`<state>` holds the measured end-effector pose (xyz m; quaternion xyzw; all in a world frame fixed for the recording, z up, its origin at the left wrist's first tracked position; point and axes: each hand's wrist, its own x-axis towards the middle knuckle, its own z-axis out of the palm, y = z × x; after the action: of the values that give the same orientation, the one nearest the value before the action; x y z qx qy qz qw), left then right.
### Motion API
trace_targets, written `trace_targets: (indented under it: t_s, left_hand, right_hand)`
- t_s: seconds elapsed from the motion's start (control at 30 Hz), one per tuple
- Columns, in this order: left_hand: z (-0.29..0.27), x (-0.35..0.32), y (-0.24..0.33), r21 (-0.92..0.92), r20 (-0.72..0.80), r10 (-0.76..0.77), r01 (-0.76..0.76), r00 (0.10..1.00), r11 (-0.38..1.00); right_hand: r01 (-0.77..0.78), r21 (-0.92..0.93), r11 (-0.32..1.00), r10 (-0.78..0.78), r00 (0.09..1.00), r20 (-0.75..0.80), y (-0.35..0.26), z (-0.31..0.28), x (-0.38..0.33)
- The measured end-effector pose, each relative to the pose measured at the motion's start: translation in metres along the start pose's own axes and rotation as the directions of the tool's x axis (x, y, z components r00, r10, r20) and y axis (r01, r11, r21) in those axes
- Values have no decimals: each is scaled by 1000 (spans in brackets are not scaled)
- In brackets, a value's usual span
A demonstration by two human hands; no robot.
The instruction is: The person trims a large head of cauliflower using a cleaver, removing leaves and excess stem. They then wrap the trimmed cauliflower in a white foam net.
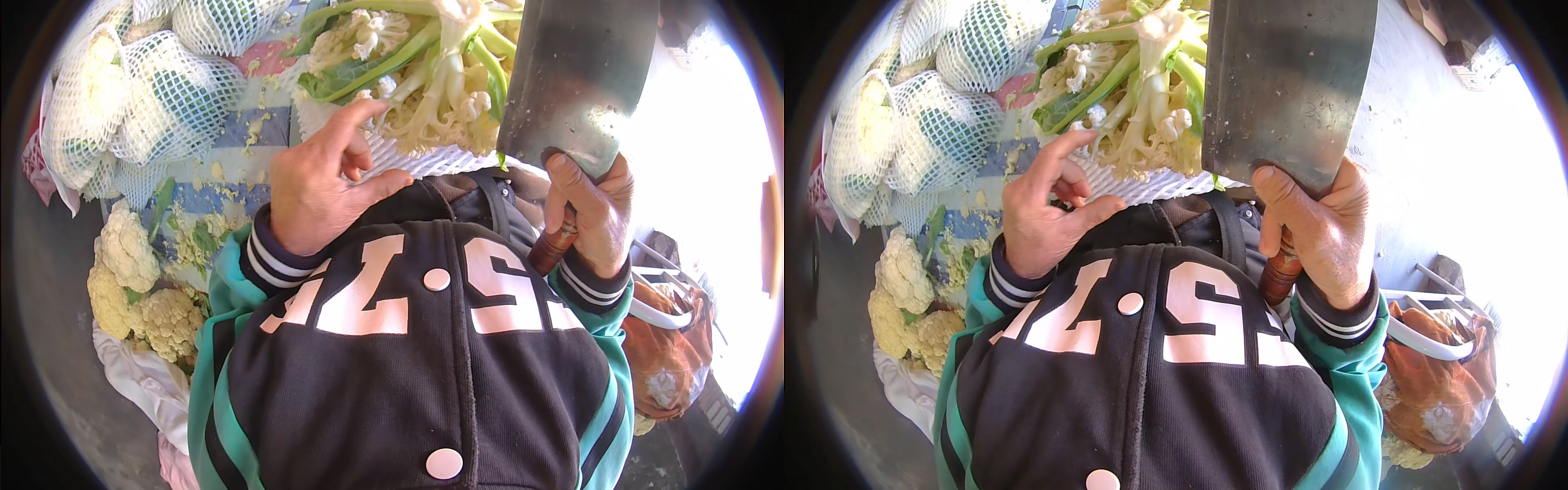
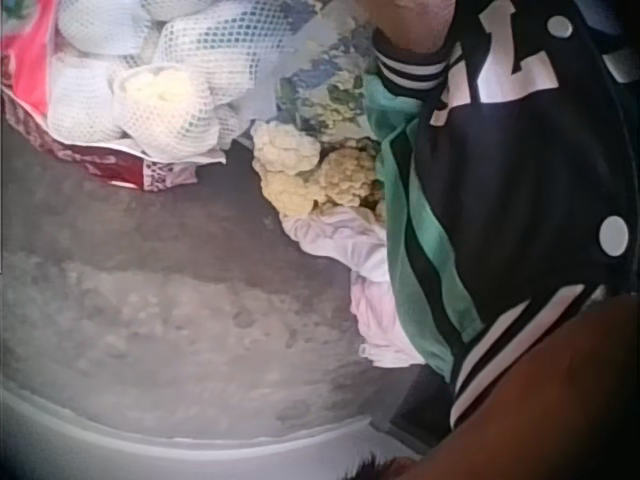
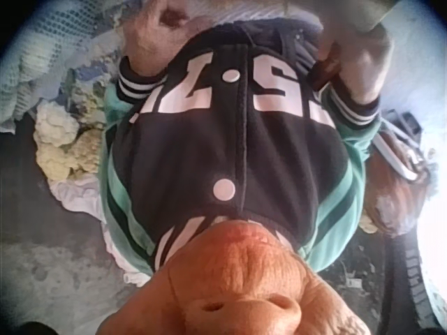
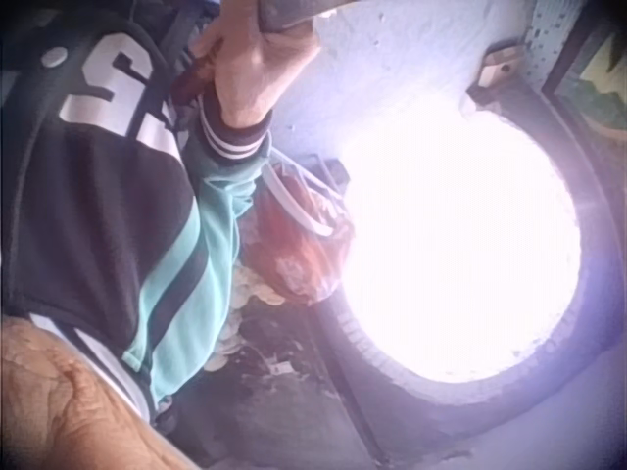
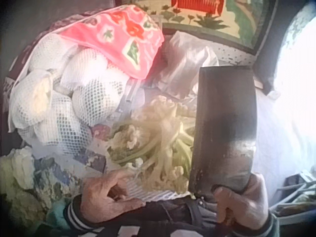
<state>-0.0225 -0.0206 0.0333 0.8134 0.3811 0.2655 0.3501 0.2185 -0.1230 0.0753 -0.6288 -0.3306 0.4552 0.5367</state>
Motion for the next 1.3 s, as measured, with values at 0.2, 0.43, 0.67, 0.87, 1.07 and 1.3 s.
trace_targets:
  t_s: [0.2, 0.43, 0.67, 0.87, 1.07, 1.3]
  left_hand:
    - [18, 4, -1, 259, -68, 185, -162, 980, 952]
    - [17, 18, -9, 426, -118, 417, -333, 901, 841]
    - [21, 31, -11, 283, -255, 374, -301, 892, 910]
    - [20, 34, -10, 257, -260, 385, -321, 886, 912]
    - [19, 33, -8, 245, -257, 381, -322, 888, 915]
    - [21, 31, -9, 233, -254, 356, -300, 899, 925]
  right_hand:
    - [-66, -54, 996, 69, 997, 44, 2, 5, -8]
    - [-20, -144, 989, 24, 999, 25, -4, 2, -18]
    - [-44, -181, 982, 55, 997, 53, -8, -1, -26]
    - [-137, -72, 988, 139, 990, 22, -9, 1, -29]
    - [-114, -86, 990, 120, 991, 66, -7, -5, -29]
    - [-136, -62, 989, 142, 984, 109, -6, -10, -32]
